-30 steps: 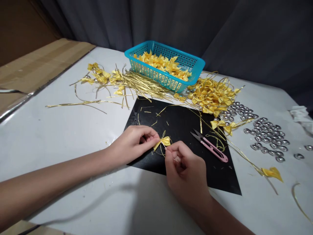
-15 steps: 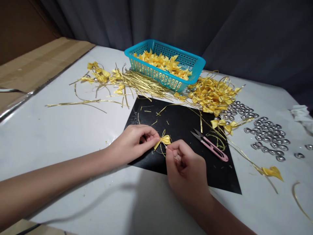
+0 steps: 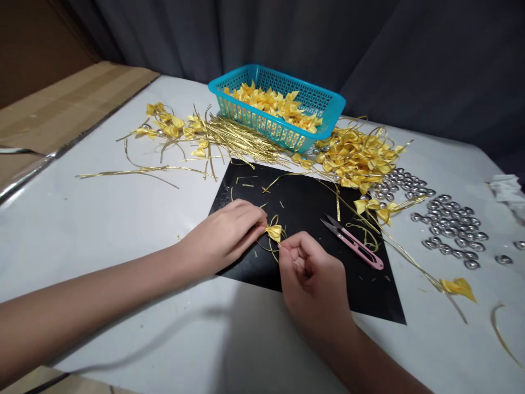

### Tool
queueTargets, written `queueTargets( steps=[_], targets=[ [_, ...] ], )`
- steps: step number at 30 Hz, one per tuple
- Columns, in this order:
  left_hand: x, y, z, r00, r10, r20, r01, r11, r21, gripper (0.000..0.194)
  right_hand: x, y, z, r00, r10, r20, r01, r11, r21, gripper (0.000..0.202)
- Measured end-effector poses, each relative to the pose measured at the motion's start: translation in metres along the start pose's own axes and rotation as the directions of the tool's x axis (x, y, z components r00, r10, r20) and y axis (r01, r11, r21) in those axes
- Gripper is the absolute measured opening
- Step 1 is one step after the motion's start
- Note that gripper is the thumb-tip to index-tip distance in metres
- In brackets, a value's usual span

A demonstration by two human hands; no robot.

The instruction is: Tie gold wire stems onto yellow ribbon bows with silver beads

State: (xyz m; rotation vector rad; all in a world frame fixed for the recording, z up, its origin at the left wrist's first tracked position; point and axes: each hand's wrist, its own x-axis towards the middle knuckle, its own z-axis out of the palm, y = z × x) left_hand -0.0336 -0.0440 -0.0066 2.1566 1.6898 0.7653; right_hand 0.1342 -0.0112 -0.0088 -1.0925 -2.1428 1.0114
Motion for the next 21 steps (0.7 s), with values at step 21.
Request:
queueTargets(
  steps=[21],
  targets=[
    [-0.0049,0.0025,0.0021,0.980,0.182,-0.079,-0.167,0.971,0.171,0.022,0.0007,-0.0001,0.0004,1.000,-0.018,-0.013,0.018,0.999,-0.037,0.016]
  ],
)
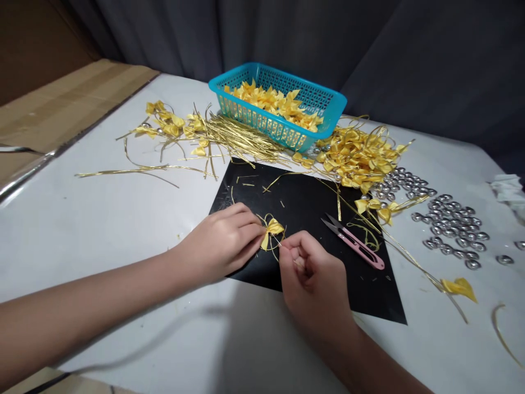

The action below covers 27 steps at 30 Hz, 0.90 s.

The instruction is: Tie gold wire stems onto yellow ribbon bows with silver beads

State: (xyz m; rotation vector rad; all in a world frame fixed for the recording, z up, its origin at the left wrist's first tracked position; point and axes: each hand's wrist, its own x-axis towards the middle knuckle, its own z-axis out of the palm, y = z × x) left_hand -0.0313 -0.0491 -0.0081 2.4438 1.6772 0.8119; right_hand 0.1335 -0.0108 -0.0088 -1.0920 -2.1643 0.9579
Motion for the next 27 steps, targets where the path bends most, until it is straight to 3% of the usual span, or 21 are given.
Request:
queueTargets(
  steps=[7,21,24,27],
  targets=[
    [0.001,0.004,-0.004,0.996,-0.011,0.084,-0.008,0.975,0.223,0.024,-0.001,-0.001,-0.001,1.000,-0.002,-0.002,0.002,1.000,-0.008,0.017],
    [0.003,0.007,-0.001,0.982,0.119,0.145,-0.166,0.910,0.380,0.021,-0.002,-0.004,0.000,0.999,0.009,-0.032,-0.008,1.000,0.027,0.014],
    [0.002,0.005,0.001,0.986,0.102,0.135,-0.146,0.915,0.375,0.020,-0.006,-0.008,-0.003,0.988,-0.048,-0.145,0.044,0.999,-0.026,0.011],
    [0.000,0.004,0.001,0.989,0.070,0.127,-0.111,0.928,0.355,0.021,-0.010,-0.011,-0.007,0.943,-0.184,-0.278,0.146,0.977,-0.153,0.009]
  ],
)
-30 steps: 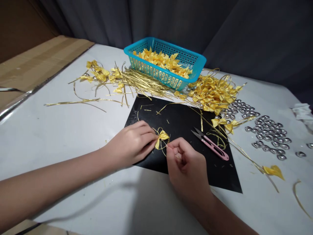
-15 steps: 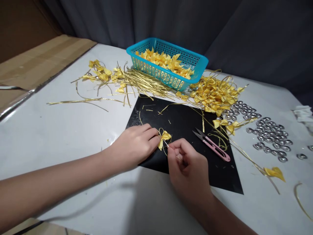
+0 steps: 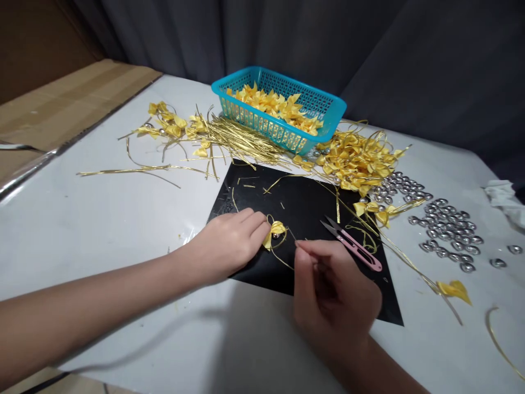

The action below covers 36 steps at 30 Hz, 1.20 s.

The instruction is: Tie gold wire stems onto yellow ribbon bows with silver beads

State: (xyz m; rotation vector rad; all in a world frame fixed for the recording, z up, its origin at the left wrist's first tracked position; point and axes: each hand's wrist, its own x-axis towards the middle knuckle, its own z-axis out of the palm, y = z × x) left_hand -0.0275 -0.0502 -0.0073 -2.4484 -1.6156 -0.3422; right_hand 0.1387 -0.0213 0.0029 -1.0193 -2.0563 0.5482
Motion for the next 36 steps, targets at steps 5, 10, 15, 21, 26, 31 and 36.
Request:
queueTargets(
  steps=[5,10,15,21,26,31,36],
  targets=[
    [-0.001,-0.002,-0.001,0.999,-0.009,0.041,0.013,0.994,-0.109,0.022,0.005,0.008,0.002,0.993,-0.015,0.121,0.019,0.999,-0.032,0.011],
    [-0.001,-0.007,0.002,0.992,-0.127,0.026,0.127,0.908,-0.399,0.022,0.011,0.012,0.005,0.978,0.078,0.193,-0.087,0.996,0.035,0.016],
    [-0.001,-0.008,0.002,0.990,-0.139,0.010,0.129,0.887,-0.444,0.021,0.010,0.010,0.005,0.975,0.087,0.204,-0.099,0.994,0.049,0.014],
    [-0.002,-0.005,-0.002,0.999,-0.015,0.048,0.026,0.972,-0.232,0.024,0.008,0.011,0.004,0.981,0.051,0.189,-0.055,0.998,0.017,0.013],
    [-0.002,-0.003,0.000,0.996,-0.029,0.085,0.044,0.983,-0.181,0.020,0.006,0.011,0.004,0.980,-0.017,0.197,0.014,1.000,0.014,0.011],
    [0.002,-0.004,0.002,0.993,-0.077,0.095,0.100,0.957,-0.273,0.025,0.006,0.013,0.006,0.965,-0.003,0.262,0.010,1.000,-0.026,0.013],
    [0.003,-0.005,0.001,0.988,-0.126,0.088,0.150,0.913,-0.380,0.027,0.007,0.015,0.008,0.952,0.040,0.303,-0.028,0.999,-0.043,0.016]
  ],
)
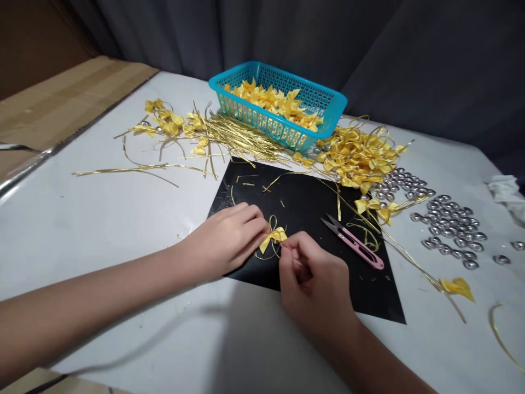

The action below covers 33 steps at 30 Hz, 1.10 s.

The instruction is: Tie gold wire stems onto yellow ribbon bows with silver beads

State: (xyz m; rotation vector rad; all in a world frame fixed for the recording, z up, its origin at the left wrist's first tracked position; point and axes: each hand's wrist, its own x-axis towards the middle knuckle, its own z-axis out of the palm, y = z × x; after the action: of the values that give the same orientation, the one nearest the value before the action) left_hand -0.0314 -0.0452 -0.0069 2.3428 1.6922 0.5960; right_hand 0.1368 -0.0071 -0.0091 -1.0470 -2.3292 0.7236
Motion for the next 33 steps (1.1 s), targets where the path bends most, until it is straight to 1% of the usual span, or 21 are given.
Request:
queueTargets(
  steps=[2,5,7,8,10,13,15,18,24,27,30,33],
  targets=[
    [-0.0015,-0.0004,-0.0006,1.000,0.009,-0.024,-0.009,1.000,-0.001,0.024,0.0001,0.0004,0.0003,1.000,0.009,-0.002,-0.009,1.000,0.005,0.016],
    [-0.0039,-0.0002,-0.0020,0.995,0.070,-0.078,-0.062,0.993,0.099,0.024,0.0000,0.0008,0.0002,1.000,0.015,-0.009,-0.015,1.000,0.019,0.016],
    [-0.0047,0.0004,-0.0030,0.990,0.111,-0.087,-0.097,0.983,0.154,0.024,-0.0002,0.0007,-0.0002,1.000,0.012,-0.011,-0.011,1.000,0.024,0.016],
    [-0.0047,0.0008,-0.0032,0.989,0.116,-0.087,-0.102,0.983,0.155,0.023,-0.0003,0.0006,-0.0004,1.000,0.010,-0.011,-0.010,1.000,0.026,0.016],
    [-0.0041,0.0013,-0.0030,0.993,0.086,-0.082,-0.078,0.992,0.099,0.021,-0.0004,0.0000,-0.0007,1.000,0.008,-0.013,-0.008,1.000,0.030,0.017],
    [-0.0032,0.0008,-0.0011,0.997,-0.003,-0.074,0.002,1.000,-0.013,0.020,0.0001,-0.0009,-0.0009,1.000,0.009,-0.006,-0.009,0.999,0.040,0.017],
    [-0.0033,-0.0002,0.0002,0.997,-0.021,-0.079,0.018,0.999,-0.035,0.020,0.0006,-0.0013,-0.0008,1.000,0.008,-0.002,-0.008,0.999,0.044,0.016],
    [-0.0042,-0.0016,0.0012,0.996,0.006,-0.091,-0.007,1.000,-0.018,0.020,0.0005,-0.0011,-0.0005,1.000,0.010,-0.006,-0.010,0.999,0.043,0.016],
    [-0.0059,-0.0029,0.0001,0.996,0.053,-0.067,-0.052,0.998,0.027,0.021,-0.0006,-0.0005,0.0000,1.000,0.014,-0.004,-0.014,0.999,0.053,0.016],
    [-0.0049,-0.0019,-0.0010,0.999,0.033,-0.032,-0.032,0.999,0.044,0.023,0.0000,-0.0003,0.0001,1.000,0.004,-0.009,-0.004,0.999,0.050,0.017],
    [-0.0035,0.0004,-0.0011,1.000,0.019,-0.002,-0.019,0.995,0.096,0.025,0.0002,-0.0008,-0.0003,1.000,0.001,-0.021,0.000,0.999,0.048,0.017],
    [-0.0025,0.0023,0.0009,1.000,0.004,-0.030,-0.001,0.994,0.107,0.025,-0.0002,-0.0024,-0.0010,0.999,0.010,-0.052,-0.007,0.998,0.066,0.016]
  ],
)
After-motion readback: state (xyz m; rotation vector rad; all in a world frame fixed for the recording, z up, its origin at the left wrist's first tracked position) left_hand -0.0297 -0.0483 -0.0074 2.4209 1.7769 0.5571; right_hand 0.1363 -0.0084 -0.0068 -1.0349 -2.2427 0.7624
